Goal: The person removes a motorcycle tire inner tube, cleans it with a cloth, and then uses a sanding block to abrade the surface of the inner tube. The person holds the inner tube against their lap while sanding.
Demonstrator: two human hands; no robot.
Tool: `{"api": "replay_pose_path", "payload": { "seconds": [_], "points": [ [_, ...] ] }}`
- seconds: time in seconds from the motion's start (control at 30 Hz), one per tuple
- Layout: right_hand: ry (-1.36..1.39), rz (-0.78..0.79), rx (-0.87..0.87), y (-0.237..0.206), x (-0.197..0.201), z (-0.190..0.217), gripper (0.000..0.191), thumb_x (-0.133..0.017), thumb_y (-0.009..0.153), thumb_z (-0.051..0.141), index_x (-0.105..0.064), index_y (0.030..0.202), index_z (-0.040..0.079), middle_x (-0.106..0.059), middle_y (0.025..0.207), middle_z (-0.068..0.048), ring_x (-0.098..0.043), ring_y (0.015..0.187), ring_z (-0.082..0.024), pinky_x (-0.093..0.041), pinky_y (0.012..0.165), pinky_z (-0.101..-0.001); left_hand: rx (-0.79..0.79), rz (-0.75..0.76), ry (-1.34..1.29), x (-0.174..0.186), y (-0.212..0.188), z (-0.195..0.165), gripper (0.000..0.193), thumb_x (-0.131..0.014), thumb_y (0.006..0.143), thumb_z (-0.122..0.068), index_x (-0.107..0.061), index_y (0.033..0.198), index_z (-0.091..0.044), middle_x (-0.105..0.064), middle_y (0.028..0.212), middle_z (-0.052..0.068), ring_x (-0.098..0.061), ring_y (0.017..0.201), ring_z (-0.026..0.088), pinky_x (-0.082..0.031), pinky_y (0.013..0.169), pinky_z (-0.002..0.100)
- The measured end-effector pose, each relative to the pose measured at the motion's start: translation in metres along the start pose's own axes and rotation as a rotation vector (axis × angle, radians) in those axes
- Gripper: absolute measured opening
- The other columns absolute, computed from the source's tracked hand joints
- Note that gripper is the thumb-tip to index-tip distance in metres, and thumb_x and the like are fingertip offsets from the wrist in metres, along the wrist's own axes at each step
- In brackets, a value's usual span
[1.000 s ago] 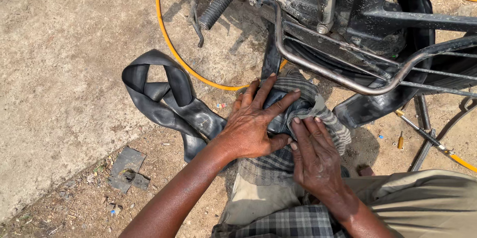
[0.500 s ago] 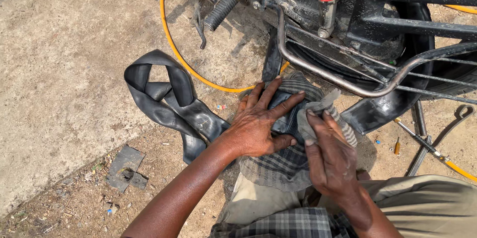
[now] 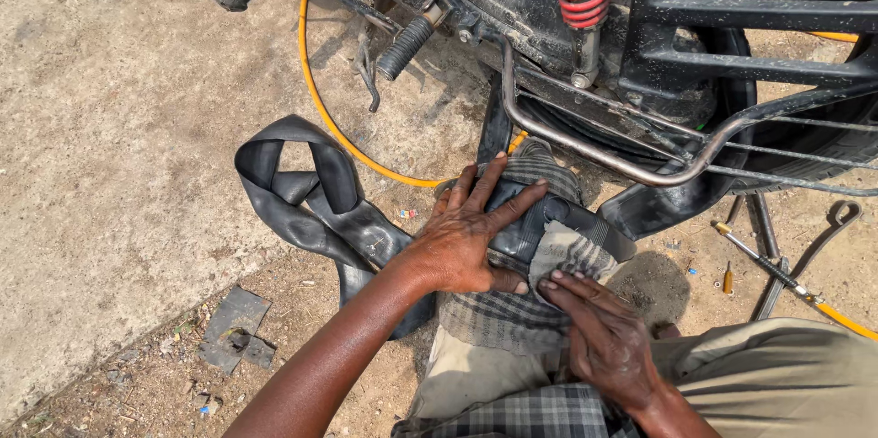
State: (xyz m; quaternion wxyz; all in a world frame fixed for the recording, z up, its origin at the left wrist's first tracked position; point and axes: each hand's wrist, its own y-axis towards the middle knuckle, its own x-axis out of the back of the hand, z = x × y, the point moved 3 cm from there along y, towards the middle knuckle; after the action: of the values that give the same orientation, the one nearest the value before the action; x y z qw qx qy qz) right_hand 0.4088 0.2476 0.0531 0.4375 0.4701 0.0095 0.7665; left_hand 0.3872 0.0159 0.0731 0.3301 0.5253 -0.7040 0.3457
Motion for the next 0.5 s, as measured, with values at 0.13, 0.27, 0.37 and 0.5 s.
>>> {"api": "replay_pose_path", "payload": {
  "seconds": [0.13,0.27,0.37,0.5],
  "points": [
    [0.427,-0.309,-0.237,-0.002,0.026,-0.01,0.044,-0.044,0.096,-0.01,-0.052,0.139,-0.008,-0.068,0.132,-0.025,-0.068,0.129,-0.03,-0.056,0.108,-0.0381,-0.026,-0.037,-0.035,-0.005,-0.008,0.001,0.129,-0.096,0.052,-0.057,-0.021,0.156,-0.049,0.003,0.172,0.015,-0.008,0.153,0.054,-0.017,0.117,0.07],
    [0.401,-0.253,-0.275,0.023,0.011,-0.007,0.046,-0.047,0.097,-0.003,-0.046,0.142,-0.011,-0.065,0.14,-0.024,-0.074,0.095,-0.021,-0.056,0.067,-0.0273,-0.044,-0.052,-0.019,-0.009,-0.003,-0.002,0.129,-0.095,0.052,-0.058,-0.022,0.157,-0.049,0.0,0.172,0.015,-0.009,0.153,0.054,-0.019,0.118,0.069],
    [-0.157,-0.188,0.069,0.034,-0.008,0.011,0.046,-0.049,0.092,-0.003,-0.048,0.137,-0.009,-0.068,0.128,-0.025,-0.062,0.128,-0.038,-0.042,0.115,-0.0547,-0.048,-0.047,-0.003,-0.008,0.004,-0.001,0.13,-0.095,0.051,-0.057,-0.022,0.158,-0.048,0.0,0.172,0.016,-0.009,0.153,0.054,-0.019,0.118,0.068],
    [-0.127,-0.483,-0.01,0.023,0.024,-0.015,0.028,-0.055,0.11,-0.007,-0.057,0.137,-0.008,-0.069,0.132,-0.021,-0.065,0.13,-0.033,-0.055,0.114,-0.0414,-0.006,-0.045,-0.059,-0.005,0.011,0.014,0.13,-0.096,0.05,-0.059,-0.022,0.156,-0.049,-0.002,0.172,0.014,-0.008,0.154,0.053,-0.019,0.118,0.068]
  ]
}}
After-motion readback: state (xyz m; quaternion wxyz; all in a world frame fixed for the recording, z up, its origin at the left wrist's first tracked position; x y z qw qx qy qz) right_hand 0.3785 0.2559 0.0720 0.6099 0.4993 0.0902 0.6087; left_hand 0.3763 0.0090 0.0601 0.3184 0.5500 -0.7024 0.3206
